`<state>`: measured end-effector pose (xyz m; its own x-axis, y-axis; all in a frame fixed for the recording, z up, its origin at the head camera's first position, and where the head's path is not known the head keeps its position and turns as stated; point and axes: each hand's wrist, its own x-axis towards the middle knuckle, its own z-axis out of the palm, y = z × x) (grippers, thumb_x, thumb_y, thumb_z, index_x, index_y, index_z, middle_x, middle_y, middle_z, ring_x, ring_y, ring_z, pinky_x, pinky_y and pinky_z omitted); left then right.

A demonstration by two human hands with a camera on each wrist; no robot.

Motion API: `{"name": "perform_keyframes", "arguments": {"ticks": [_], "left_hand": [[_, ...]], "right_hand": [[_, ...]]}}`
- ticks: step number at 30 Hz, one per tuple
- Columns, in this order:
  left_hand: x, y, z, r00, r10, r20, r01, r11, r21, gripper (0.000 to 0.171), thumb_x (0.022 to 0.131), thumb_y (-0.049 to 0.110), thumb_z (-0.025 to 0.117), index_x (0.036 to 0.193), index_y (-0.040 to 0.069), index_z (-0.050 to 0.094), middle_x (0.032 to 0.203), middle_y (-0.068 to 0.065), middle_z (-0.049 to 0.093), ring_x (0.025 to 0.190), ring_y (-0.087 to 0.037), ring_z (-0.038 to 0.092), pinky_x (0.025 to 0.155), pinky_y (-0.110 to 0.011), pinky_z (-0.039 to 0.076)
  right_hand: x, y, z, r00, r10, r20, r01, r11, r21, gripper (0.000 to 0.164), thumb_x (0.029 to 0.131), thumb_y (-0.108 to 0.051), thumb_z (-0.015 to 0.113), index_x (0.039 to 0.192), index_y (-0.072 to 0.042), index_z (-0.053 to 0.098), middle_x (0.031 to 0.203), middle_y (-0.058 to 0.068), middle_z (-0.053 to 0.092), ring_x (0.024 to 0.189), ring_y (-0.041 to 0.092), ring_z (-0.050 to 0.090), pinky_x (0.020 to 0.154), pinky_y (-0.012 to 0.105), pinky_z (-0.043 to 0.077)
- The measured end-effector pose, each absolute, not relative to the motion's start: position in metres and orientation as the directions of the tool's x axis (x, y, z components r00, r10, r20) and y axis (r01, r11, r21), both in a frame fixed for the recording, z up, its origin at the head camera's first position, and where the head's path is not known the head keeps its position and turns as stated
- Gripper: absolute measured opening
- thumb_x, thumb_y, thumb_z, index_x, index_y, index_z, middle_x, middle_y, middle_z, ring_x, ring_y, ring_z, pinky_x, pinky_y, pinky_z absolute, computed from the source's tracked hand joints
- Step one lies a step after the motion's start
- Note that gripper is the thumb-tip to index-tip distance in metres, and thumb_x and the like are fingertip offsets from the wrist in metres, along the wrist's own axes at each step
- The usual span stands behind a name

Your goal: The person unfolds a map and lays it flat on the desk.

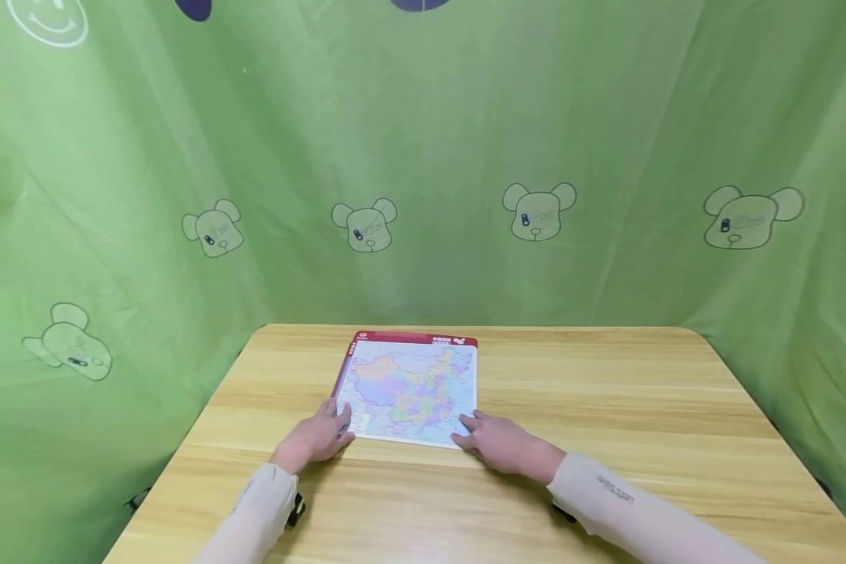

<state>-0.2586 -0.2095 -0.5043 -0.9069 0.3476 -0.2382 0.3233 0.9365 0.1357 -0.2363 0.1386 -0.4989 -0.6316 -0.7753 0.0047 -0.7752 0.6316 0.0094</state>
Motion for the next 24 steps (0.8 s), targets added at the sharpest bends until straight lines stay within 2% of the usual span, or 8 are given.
{"name": "perform_keyframes", "arguments": {"ticks": [15, 24], "left_hand": [[-0.257, -0.19, -0.503, -0.887, 0.405, -0.224, 0.383, 0.914, 0.136, 0.057, 0.099, 0.037, 0.045, 0.146, 0.006, 0.036, 0.149, -0.027, 0.025, 0.138, -0.039, 0.021, 0.106, -0.052, 0.032], [-0.257, -0.18, -0.505, -0.871, 0.444, -0.212, 0.437, 0.896, 0.079, 0.054, 0.1, 0.035, 0.044, 0.145, 0.008, 0.037, 0.148, -0.026, 0.029, 0.137, -0.038, 0.026, 0.104, -0.051, 0.035]], "right_hand": [[-0.234, 0.168, -0.5, -0.642, -0.766, 0.022, -0.767, 0.641, -0.03, 0.032, 0.094, -0.012, 0.056, 0.125, -0.013, 0.064, 0.128, 0.025, 0.054, 0.115, 0.046, 0.051, 0.088, 0.05, 0.05], [-0.232, 0.183, -0.505, -0.641, -0.766, 0.047, -0.767, 0.641, -0.031, 0.031, 0.094, -0.015, 0.057, 0.124, -0.013, 0.064, 0.129, 0.025, 0.054, 0.115, 0.046, 0.051, 0.091, 0.051, 0.048]]}}
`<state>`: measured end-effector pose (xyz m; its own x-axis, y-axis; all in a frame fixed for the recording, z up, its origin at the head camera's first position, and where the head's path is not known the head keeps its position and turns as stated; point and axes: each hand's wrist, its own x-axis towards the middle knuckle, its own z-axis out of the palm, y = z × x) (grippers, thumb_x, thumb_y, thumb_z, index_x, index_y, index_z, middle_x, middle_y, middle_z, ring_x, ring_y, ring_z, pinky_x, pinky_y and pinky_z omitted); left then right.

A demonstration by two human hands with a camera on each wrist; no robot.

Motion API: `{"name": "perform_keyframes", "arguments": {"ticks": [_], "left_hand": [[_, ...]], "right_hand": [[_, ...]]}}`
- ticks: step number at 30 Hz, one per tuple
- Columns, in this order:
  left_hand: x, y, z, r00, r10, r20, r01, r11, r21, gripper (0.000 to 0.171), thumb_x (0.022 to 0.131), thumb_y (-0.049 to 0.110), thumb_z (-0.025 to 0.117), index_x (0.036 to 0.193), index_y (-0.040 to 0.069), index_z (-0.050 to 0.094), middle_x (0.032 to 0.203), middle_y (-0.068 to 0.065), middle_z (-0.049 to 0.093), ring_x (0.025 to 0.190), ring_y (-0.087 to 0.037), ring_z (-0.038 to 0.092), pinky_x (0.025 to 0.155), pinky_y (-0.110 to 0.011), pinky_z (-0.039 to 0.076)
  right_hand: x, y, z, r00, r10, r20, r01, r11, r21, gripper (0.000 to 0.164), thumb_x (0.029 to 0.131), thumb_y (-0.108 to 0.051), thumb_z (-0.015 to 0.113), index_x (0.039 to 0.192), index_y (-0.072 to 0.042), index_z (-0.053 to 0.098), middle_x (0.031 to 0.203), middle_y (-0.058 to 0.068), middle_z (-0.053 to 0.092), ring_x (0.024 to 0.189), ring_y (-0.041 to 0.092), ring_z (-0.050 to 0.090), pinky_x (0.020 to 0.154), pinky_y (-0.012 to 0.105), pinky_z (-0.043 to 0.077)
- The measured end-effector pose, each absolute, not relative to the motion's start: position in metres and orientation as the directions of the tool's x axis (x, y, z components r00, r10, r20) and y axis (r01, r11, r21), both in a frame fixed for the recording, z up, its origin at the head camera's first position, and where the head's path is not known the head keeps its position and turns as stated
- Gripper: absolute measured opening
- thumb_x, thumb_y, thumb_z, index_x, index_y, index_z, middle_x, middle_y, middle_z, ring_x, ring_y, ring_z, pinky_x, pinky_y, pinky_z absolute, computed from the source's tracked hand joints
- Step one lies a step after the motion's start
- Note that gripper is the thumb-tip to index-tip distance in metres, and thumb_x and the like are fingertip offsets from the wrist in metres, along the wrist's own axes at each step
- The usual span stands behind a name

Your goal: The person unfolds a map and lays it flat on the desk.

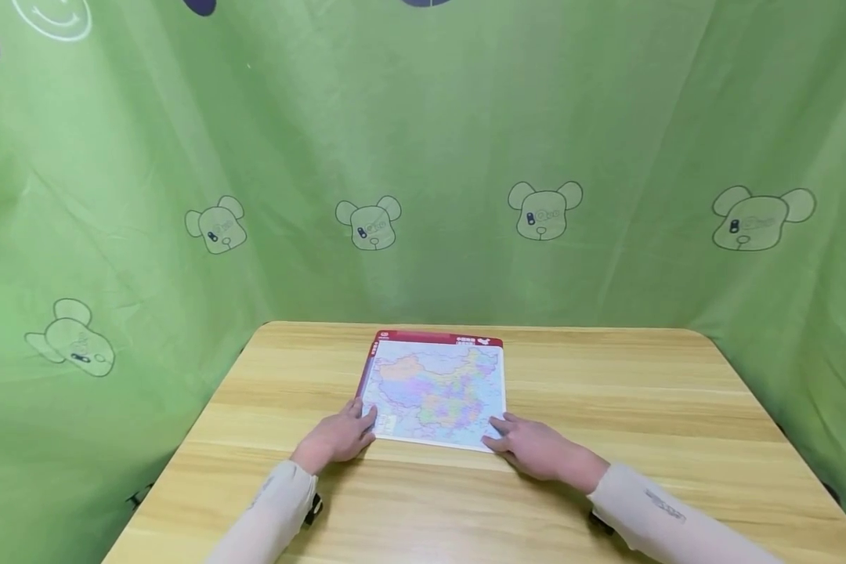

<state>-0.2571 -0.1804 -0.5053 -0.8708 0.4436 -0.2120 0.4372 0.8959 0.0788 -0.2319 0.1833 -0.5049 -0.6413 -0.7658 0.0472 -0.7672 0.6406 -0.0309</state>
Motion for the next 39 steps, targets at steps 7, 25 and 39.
{"name": "perform_keyframes", "arguments": {"ticks": [7, 25, 39], "left_hand": [[-0.255, -0.17, -0.504, -0.861, 0.461, -0.214, 0.463, 0.885, 0.045, 0.052, 0.1, 0.035, 0.043, 0.146, 0.011, 0.038, 0.148, -0.026, 0.029, 0.137, -0.037, 0.027, 0.104, -0.051, 0.036], [-0.25, -0.144, -0.506, -0.823, 0.533, -0.196, 0.549, 0.835, -0.035, 0.05, 0.1, 0.036, 0.044, 0.146, 0.016, 0.039, 0.147, -0.021, 0.034, 0.135, -0.035, 0.032, 0.104, -0.046, 0.037], [-0.248, -0.128, -0.508, -0.795, 0.577, -0.184, 0.598, 0.797, -0.086, 0.049, 0.1, 0.036, 0.045, 0.146, 0.02, 0.04, 0.148, -0.018, 0.035, 0.135, -0.031, 0.034, 0.104, -0.041, 0.038]], "right_hand": [[-0.229, 0.195, -0.507, -0.648, -0.761, 0.042, -0.762, 0.648, -0.017, 0.032, 0.093, -0.016, 0.058, 0.124, -0.014, 0.065, 0.128, 0.024, 0.054, 0.116, 0.047, 0.05, 0.091, 0.051, 0.048], [-0.215, 0.226, -0.503, -0.641, -0.76, 0.103, -0.767, 0.639, -0.057, 0.029, 0.089, -0.014, 0.064, 0.117, -0.011, 0.069, 0.124, 0.026, 0.057, 0.111, 0.049, 0.052, 0.086, 0.054, 0.049], [-0.211, 0.246, -0.504, -0.678, -0.73, 0.091, -0.735, 0.67, -0.101, 0.029, 0.089, -0.013, 0.064, 0.117, -0.01, 0.069, 0.125, 0.025, 0.056, 0.114, 0.048, 0.051, 0.086, 0.056, 0.048]]}}
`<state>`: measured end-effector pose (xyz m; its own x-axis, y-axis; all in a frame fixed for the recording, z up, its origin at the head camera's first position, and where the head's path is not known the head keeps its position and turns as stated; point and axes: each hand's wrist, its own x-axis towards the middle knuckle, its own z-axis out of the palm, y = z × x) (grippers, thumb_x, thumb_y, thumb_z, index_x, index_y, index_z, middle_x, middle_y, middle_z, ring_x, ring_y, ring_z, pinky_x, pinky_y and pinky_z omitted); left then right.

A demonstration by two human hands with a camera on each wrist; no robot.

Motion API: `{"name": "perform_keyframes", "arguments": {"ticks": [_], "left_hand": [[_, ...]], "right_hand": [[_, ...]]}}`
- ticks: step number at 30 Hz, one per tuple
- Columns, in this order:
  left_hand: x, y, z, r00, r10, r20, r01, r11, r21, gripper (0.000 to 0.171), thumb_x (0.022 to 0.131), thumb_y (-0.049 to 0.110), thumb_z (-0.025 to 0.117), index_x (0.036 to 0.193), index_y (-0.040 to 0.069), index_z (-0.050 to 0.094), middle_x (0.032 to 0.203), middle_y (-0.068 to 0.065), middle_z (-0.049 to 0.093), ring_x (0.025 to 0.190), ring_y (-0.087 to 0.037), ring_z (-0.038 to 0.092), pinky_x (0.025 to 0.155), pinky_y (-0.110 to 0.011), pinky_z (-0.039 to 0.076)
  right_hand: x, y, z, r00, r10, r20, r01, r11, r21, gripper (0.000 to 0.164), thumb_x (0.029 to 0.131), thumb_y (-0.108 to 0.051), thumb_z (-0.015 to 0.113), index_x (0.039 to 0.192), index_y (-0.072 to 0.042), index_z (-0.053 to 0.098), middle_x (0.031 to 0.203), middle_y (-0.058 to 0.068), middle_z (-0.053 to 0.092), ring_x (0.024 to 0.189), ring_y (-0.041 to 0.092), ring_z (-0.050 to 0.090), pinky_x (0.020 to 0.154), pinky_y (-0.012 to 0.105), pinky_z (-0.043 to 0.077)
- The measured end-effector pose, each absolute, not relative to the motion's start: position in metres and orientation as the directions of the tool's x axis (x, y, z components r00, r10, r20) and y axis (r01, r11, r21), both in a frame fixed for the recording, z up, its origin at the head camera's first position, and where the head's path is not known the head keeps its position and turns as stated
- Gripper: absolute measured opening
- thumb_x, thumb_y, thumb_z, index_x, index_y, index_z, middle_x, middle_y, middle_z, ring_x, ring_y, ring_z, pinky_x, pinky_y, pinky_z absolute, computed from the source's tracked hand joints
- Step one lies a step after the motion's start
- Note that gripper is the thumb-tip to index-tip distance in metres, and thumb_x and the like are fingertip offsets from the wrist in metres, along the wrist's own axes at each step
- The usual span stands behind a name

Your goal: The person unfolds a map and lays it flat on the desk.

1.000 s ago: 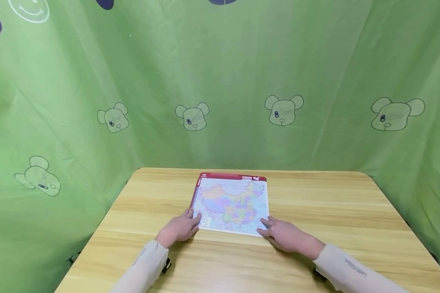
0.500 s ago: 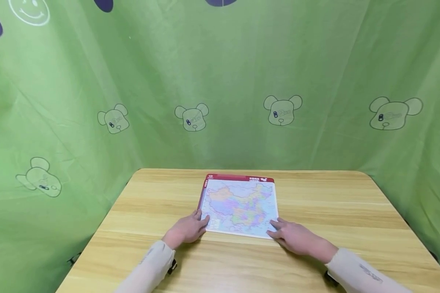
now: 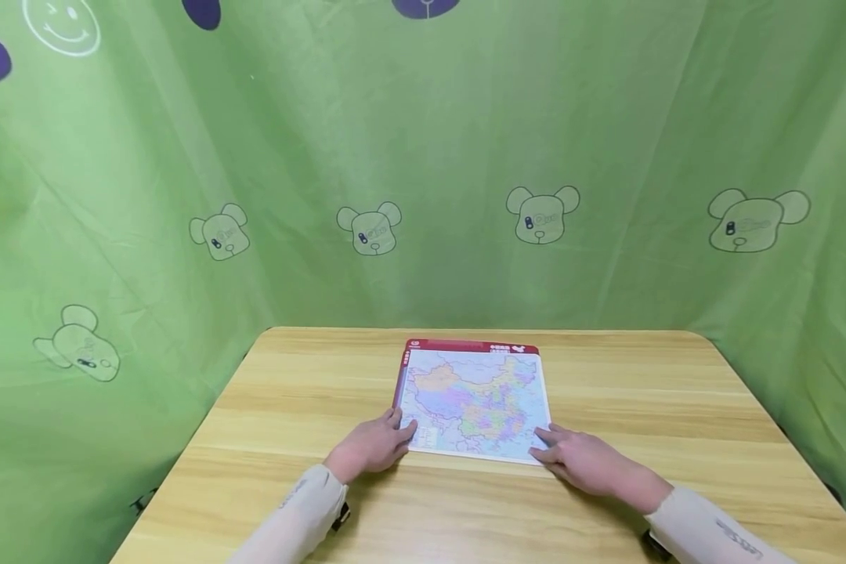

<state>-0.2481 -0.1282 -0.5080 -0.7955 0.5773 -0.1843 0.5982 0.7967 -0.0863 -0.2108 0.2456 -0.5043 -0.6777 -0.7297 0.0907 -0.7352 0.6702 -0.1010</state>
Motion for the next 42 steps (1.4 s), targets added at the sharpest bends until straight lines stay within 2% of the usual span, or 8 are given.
{"name": "perform_keyframes", "arguments": {"ticks": [4, 11, 19, 32, 42], "left_hand": [[-0.248, -0.128, -0.508, -0.794, 0.582, -0.176, 0.602, 0.794, -0.091, 0.049, 0.1, 0.036, 0.045, 0.146, 0.019, 0.039, 0.147, -0.019, 0.035, 0.134, -0.032, 0.035, 0.104, -0.041, 0.038], [-0.245, -0.127, -0.507, -0.789, 0.588, -0.178, 0.608, 0.789, -0.091, 0.049, 0.1, 0.034, 0.045, 0.146, 0.019, 0.039, 0.147, -0.019, 0.035, 0.134, -0.032, 0.034, 0.105, -0.041, 0.037], [-0.239, -0.122, -0.504, -0.776, 0.603, -0.185, 0.626, 0.773, -0.101, 0.047, 0.1, 0.034, 0.045, 0.145, 0.021, 0.041, 0.147, -0.017, 0.036, 0.134, -0.03, 0.036, 0.105, -0.04, 0.037], [-0.232, -0.112, -0.502, -0.74, 0.641, -0.204, 0.672, 0.72, -0.174, 0.048, 0.1, 0.037, 0.044, 0.146, 0.023, 0.039, 0.147, -0.013, 0.037, 0.134, -0.027, 0.036, 0.106, -0.036, 0.037], [-0.225, -0.107, -0.504, -0.691, 0.696, -0.195, 0.723, 0.666, -0.182, 0.05, 0.099, 0.039, 0.045, 0.146, 0.025, 0.038, 0.148, -0.014, 0.035, 0.134, -0.027, 0.035, 0.106, -0.036, 0.035]], "right_hand": [[-0.211, 0.246, -0.505, -0.682, -0.724, 0.103, -0.732, 0.674, -0.103, 0.03, 0.089, -0.013, 0.063, 0.118, -0.008, 0.068, 0.125, 0.024, 0.057, 0.113, 0.047, 0.052, 0.084, 0.056, 0.049], [-0.211, 0.246, -0.505, -0.689, -0.713, 0.132, -0.724, 0.685, -0.08, 0.031, 0.088, -0.012, 0.064, 0.115, 0.002, 0.066, 0.123, 0.023, 0.059, 0.108, 0.046, 0.056, 0.081, 0.053, 0.051], [-0.215, 0.248, -0.504, -0.726, -0.681, 0.092, -0.687, 0.722, -0.08, 0.031, 0.088, -0.013, 0.064, 0.114, 0.004, 0.065, 0.123, 0.025, 0.058, 0.108, 0.047, 0.055, 0.083, 0.055, 0.05], [-0.222, 0.252, -0.502, -0.747, -0.659, 0.087, -0.665, 0.744, -0.071, 0.035, 0.089, -0.016, 0.063, 0.114, 0.008, 0.063, 0.121, 0.029, 0.057, 0.108, 0.048, 0.055, 0.088, 0.057, 0.047], [-0.233, 0.257, -0.508, -0.772, -0.631, 0.083, -0.636, 0.769, -0.069, 0.037, 0.089, -0.018, 0.063, 0.114, 0.01, 0.062, 0.121, 0.031, 0.056, 0.108, 0.049, 0.055, 0.085, 0.057, 0.048]]}}
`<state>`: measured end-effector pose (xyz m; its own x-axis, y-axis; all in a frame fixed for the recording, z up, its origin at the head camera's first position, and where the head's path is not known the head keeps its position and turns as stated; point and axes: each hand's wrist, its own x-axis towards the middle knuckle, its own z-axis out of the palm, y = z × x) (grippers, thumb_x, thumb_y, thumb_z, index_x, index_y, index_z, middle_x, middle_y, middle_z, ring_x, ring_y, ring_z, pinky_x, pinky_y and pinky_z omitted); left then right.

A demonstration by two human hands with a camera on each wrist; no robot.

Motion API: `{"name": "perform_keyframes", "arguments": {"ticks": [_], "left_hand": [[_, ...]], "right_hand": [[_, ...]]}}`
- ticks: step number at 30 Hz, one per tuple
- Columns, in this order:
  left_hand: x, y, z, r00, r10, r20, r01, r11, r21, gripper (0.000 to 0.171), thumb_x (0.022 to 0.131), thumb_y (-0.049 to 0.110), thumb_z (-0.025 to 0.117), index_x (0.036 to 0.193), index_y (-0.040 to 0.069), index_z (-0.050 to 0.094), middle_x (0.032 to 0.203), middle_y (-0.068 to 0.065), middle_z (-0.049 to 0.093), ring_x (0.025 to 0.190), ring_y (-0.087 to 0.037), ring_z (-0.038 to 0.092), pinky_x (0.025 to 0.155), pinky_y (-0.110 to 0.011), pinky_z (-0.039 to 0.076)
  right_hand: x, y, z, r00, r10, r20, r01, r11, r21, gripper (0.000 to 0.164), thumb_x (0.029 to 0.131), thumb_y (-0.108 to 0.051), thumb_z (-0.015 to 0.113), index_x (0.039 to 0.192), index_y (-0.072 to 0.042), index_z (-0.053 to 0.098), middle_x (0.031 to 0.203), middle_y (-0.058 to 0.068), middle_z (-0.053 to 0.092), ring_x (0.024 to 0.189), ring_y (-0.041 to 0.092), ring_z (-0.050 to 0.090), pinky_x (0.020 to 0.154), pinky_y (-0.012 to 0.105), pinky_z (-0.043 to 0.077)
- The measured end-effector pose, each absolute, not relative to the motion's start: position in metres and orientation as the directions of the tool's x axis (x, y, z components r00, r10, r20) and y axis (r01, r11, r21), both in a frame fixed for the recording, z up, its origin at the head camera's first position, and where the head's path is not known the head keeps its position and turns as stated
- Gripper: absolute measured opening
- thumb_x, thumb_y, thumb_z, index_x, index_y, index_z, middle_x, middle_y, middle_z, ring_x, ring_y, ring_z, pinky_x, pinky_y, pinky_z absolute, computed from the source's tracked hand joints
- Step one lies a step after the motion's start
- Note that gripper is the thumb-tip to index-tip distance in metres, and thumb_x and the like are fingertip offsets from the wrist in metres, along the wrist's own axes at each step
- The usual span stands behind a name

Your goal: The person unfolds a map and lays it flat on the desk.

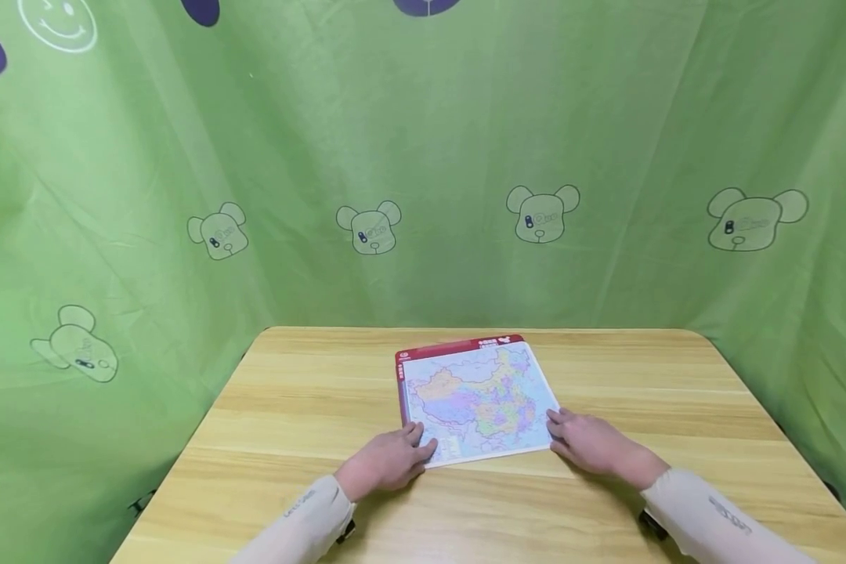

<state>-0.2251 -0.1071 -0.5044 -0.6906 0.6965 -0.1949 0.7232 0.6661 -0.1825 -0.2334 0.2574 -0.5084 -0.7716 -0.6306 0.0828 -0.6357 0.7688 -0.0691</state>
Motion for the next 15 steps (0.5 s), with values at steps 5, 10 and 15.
{"name": "perform_keyframes", "arguments": {"ticks": [5, 10, 15], "left_hand": [[-0.2221, -0.104, -0.5036, -0.67, 0.713, -0.204, 0.742, 0.649, -0.169, 0.05, 0.099, 0.04, 0.045, 0.146, 0.025, 0.038, 0.148, -0.014, 0.034, 0.135, -0.027, 0.034, 0.106, -0.035, 0.036], [-0.2211, -0.1024, -0.5055, -0.656, 0.726, -0.206, 0.755, 0.637, -0.155, 0.051, 0.099, 0.04, 0.045, 0.146, 0.024, 0.038, 0.149, -0.014, 0.034, 0.135, -0.026, 0.034, 0.104, -0.034, 0.038], [-0.2207, -0.1015, -0.5063, -0.655, 0.726, -0.21, 0.754, 0.644, -0.126, 0.051, 0.099, 0.04, 0.045, 0.147, 0.025, 0.037, 0.15, -0.014, 0.033, 0.136, -0.026, 0.032, 0.105, -0.034, 0.037]], "right_hand": [[-0.2356, 0.2586, -0.5064, -0.772, -0.63, 0.086, -0.635, 0.768, -0.076, 0.037, 0.089, -0.017, 0.063, 0.112, 0.011, 0.062, 0.12, 0.032, 0.056, 0.107, 0.05, 0.054, 0.086, 0.057, 0.048], [-0.2375, 0.2585, -0.5054, -0.778, -0.624, 0.069, -0.628, 0.774, -0.082, 0.037, 0.089, -0.016, 0.063, 0.113, 0.012, 0.061, 0.122, 0.033, 0.054, 0.108, 0.052, 0.053, 0.088, 0.058, 0.046], [-0.2398, 0.2577, -0.5051, -0.779, -0.623, 0.073, -0.627, 0.773, -0.097, 0.032, 0.088, -0.012, 0.063, 0.109, 0.013, 0.061, 0.121, 0.035, 0.053, 0.108, 0.053, 0.052, 0.089, 0.058, 0.045]]}}
